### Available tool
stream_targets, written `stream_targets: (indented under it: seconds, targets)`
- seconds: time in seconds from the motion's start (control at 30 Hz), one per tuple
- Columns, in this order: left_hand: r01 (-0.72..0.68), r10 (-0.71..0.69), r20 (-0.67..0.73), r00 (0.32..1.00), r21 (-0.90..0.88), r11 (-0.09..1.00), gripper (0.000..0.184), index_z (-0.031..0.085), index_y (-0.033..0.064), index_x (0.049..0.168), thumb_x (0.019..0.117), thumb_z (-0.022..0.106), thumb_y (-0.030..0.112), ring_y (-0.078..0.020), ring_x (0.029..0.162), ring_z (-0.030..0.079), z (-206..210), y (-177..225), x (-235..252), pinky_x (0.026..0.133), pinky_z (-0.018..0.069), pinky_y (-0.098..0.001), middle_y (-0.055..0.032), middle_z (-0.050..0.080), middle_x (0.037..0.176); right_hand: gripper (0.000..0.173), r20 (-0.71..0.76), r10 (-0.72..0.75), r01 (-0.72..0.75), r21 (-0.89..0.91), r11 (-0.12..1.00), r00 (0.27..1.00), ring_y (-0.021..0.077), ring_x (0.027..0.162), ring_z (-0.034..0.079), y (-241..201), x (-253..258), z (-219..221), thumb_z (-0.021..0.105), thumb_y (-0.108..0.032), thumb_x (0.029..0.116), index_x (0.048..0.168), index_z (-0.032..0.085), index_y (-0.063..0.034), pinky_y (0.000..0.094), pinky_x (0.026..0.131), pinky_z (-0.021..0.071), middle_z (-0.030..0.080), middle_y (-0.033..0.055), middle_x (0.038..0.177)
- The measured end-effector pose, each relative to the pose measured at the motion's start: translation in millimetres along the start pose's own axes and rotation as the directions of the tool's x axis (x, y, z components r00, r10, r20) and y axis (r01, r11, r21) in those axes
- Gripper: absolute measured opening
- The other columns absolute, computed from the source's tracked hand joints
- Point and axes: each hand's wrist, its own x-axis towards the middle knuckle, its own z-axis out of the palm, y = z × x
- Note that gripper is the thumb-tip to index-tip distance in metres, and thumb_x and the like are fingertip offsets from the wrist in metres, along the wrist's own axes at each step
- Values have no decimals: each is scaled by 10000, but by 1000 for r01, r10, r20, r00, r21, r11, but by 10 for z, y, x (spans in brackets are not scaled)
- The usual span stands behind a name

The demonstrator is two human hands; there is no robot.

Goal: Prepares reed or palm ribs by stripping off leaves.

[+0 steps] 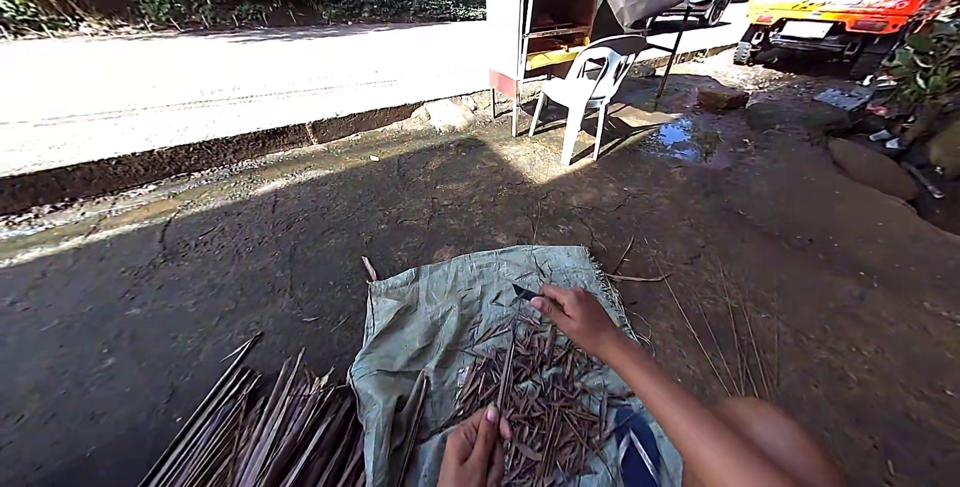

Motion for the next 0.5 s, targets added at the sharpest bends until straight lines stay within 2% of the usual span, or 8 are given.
stream_targets:
  seconds: [0.07, 0.17, 0.23, 0.33, 0.4, 0.43, 0.5]
  targets:
    - [-10, 10, -7, 1000, 25, 1000, 378, 586, 89, 862, 1091, 287, 56, 56, 411, 401, 11, -19, 11, 446, 367, -121, 132, 459, 492, 498, 132, -43, 42, 10, 999, 990, 364, 711, 636, -148, -103, 87, 478, -382, 1079, 1004, 678, 68, 564, 685, 504, 624, 200, 733]
    - [-23, 27, -59, 998, 65, 998, 357, 581, 73, 874, 1095, 301, 51, 53, 410, 398, 18, -30, 40, 440, 363, -124, 131, 456, 498, 501, 381, -97, 103, 2, 995, 919, 411, 772, 653, -382, -272, 296, 489, -376, 1084, 978, 667, 80, 597, 734, 494, 633, 241, 770]
    - [-10, 17, -84, 996, 76, 997, 345, 584, 69, 889, 1097, 308, 63, 41, 399, 399, 9, -36, 54, 429, 371, -134, 121, 444, 491, 520, 373, -51, 82, -68, 994, 927, 429, 815, 665, -323, -236, 305, 474, -398, 1088, 997, 663, 78, 606, 759, 492, 649, 253, 802]
    - [1, 7, -79, 997, 92, 996, 341, 595, 60, 894, 1100, 324, 74, 29, 397, 414, 3, -16, 56, 432, 384, -141, 107, 453, 487, 500, 155, 103, -82, -137, 987, 983, 428, 847, 673, -116, -42, 76, 457, -390, 1095, 1079, 672, 62, 603, 782, 504, 666, 250, 838]
    - [-9, 17, -71, 997, 108, 994, 340, 599, 53, 897, 1099, 325, 61, 38, 407, 410, 3, 1, 22, 442, 378, -135, 112, 462, 494, 494, 73, 144, -136, -112, 984, 987, 400, 806, 655, -31, 18, -65, 455, -389, 1094, 1052, 668, 54, 583, 754, 496, 646, 226, 809]
    - [-16, 24, -70, 997, 116, 993, 343, 599, 51, 896, 1099, 322, 59, 43, 407, 407, 1, -1, 11, 442, 374, -132, 116, 465, 496, 490, 95, 123, -116, -74, 990, 988, 386, 780, 637, -40, -13, -65, 459, -379, 1093, 1026, 664, 61, 573, 737, 488, 630, 217, 792]
    - [-32, 40, -69, 997, 114, 993, 351, 602, 47, 895, 1097, 316, 54, 46, 411, 410, -3, -29, 18, 445, 374, -129, 118, 471, 500, 489, 240, 25, -27, 6, 1000, 970, 384, 777, 645, -148, -163, 83, 472, -362, 1088, 1001, 668, 78, 578, 740, 504, 636, 225, 795]
